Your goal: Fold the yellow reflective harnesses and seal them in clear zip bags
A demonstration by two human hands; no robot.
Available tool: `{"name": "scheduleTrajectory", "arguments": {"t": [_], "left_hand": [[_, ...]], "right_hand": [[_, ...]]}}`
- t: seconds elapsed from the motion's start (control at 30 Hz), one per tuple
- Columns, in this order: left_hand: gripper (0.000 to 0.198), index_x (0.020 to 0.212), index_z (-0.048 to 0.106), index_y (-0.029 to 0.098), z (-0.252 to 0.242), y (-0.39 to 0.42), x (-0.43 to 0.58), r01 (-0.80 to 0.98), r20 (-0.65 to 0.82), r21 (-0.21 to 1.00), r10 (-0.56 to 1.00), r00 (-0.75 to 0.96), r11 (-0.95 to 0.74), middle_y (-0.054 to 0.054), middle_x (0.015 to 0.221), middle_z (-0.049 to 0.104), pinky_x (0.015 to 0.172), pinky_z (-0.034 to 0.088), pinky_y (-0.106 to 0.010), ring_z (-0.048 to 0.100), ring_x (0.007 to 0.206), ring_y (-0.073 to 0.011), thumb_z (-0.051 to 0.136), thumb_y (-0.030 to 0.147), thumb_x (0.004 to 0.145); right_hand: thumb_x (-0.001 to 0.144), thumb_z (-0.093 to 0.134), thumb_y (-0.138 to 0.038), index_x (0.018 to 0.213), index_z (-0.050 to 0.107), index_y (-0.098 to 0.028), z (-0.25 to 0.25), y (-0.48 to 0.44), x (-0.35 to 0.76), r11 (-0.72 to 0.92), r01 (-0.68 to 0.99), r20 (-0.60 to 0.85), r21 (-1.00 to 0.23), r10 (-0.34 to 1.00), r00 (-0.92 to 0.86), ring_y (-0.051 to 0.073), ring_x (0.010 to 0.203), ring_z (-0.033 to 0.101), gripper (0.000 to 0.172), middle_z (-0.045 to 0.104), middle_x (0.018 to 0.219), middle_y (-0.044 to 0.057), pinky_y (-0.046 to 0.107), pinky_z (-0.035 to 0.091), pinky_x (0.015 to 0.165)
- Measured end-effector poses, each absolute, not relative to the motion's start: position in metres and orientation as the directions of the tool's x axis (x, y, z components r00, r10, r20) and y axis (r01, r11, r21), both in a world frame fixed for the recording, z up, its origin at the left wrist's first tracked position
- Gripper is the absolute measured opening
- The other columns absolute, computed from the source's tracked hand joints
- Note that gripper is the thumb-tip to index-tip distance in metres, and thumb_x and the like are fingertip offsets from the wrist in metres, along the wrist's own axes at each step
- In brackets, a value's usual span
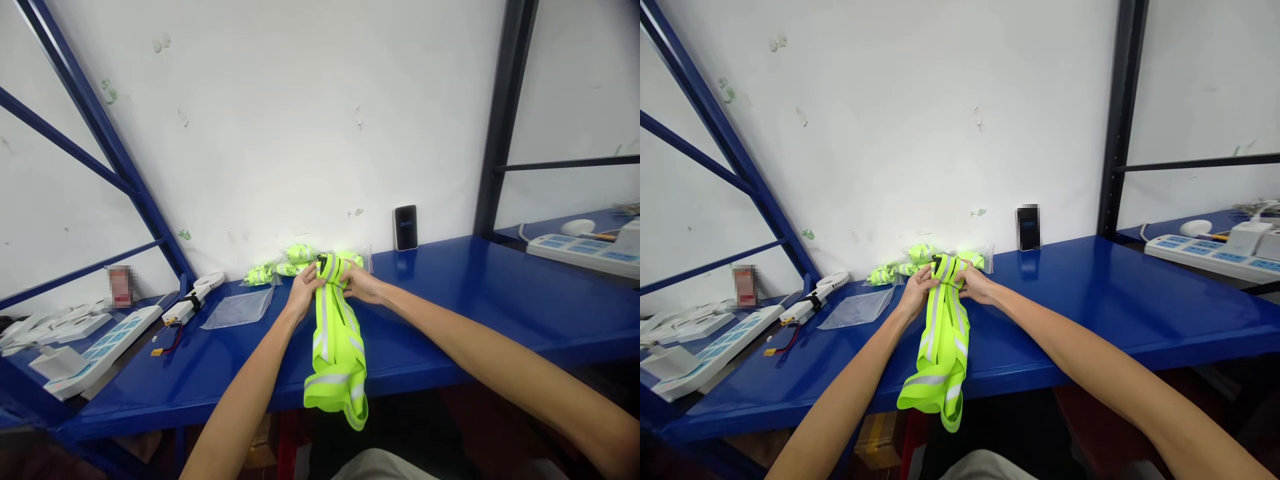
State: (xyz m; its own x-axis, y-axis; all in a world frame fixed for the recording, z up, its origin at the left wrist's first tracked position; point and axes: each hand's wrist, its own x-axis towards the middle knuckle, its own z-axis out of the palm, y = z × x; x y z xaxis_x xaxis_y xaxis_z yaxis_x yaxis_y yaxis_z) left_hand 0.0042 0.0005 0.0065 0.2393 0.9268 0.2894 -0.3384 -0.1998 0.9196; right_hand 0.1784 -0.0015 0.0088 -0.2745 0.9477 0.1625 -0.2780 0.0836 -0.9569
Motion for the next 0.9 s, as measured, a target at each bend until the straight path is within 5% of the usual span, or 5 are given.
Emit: {"name": "scheduleTrajectory", "arguments": {"t": [0.1,0.27,0.53,0.77,0.9], "left_hand": [[0.049,0.109,0.063,0.015,0.008,0.0,0.001,-0.267,0.303,0.932,0.93,0.207,-0.244,-0.009,0.109,0.069,0.079,0.05,-0.03,0.065,0.095,-0.0228,0.072,0.014,0.061],[0.053,0.118,0.056,0.021,0.008,-0.003,0.0,-0.222,0.165,0.967,0.973,0.161,-0.128,-0.005,0.104,0.07,0.074,0.052,-0.03,0.066,0.092,-0.0223,0.066,0.018,0.066],[0.055,0.119,0.06,0.019,0.007,-0.008,0.008,-0.276,0.008,0.956,0.934,0.358,0.098,-0.012,0.101,0.071,0.076,0.054,-0.036,0.068,0.09,-0.0271,0.061,0.058,0.08],[0.05,0.119,0.058,0.016,0.002,-0.001,0.013,-0.406,0.124,0.914,0.96,0.249,-0.013,-0.009,0.1,0.07,0.081,0.054,-0.035,0.068,0.087,-0.0227,0.072,0.04,0.077],[0.061,0.128,0.051,0.018,0.001,0.002,0.008,-0.436,0.164,0.897,0.969,0.183,-0.07,-0.009,0.103,0.07,0.083,0.054,-0.036,0.068,0.09,-0.0231,0.076,0.032,0.074]], "right_hand": [[0.062,0.061,-0.012,0.118,0.044,-0.027,0.012,-0.004,0.179,0.068,-0.292,0.154,-0.954,0.946,-0.284,0.018,0.083,0.062,0.061,0.063,0.096,0.001,0.031,0.052,0.068],[0.064,0.068,-0.015,0.113,0.049,-0.022,0.011,-0.002,0.176,0.238,-0.203,0.276,-0.95,0.943,-0.186,0.02,0.089,0.062,0.053,0.063,0.103,0.006,0.035,0.052,0.077],[0.061,0.061,-0.016,0.096,0.05,-0.024,-0.006,0.004,0.169,0.422,-0.124,0.431,-0.898,0.9,-0.064,0.018,0.08,0.056,0.038,0.057,0.089,-0.001,0.028,0.047,0.071],[0.068,0.056,-0.017,0.119,0.046,-0.024,-0.014,0.008,0.163,0.465,-0.022,0.465,-0.885,0.885,0.012,0.021,0.095,0.06,0.052,0.059,0.11,0.005,0.036,0.047,0.087],[0.076,0.054,-0.021,0.116,0.053,-0.022,-0.01,0.006,0.162,0.398,0.012,0.398,-0.917,0.917,-0.023,0.026,0.117,0.054,0.041,0.061,0.121,0.008,0.043,0.038,0.104]]}}
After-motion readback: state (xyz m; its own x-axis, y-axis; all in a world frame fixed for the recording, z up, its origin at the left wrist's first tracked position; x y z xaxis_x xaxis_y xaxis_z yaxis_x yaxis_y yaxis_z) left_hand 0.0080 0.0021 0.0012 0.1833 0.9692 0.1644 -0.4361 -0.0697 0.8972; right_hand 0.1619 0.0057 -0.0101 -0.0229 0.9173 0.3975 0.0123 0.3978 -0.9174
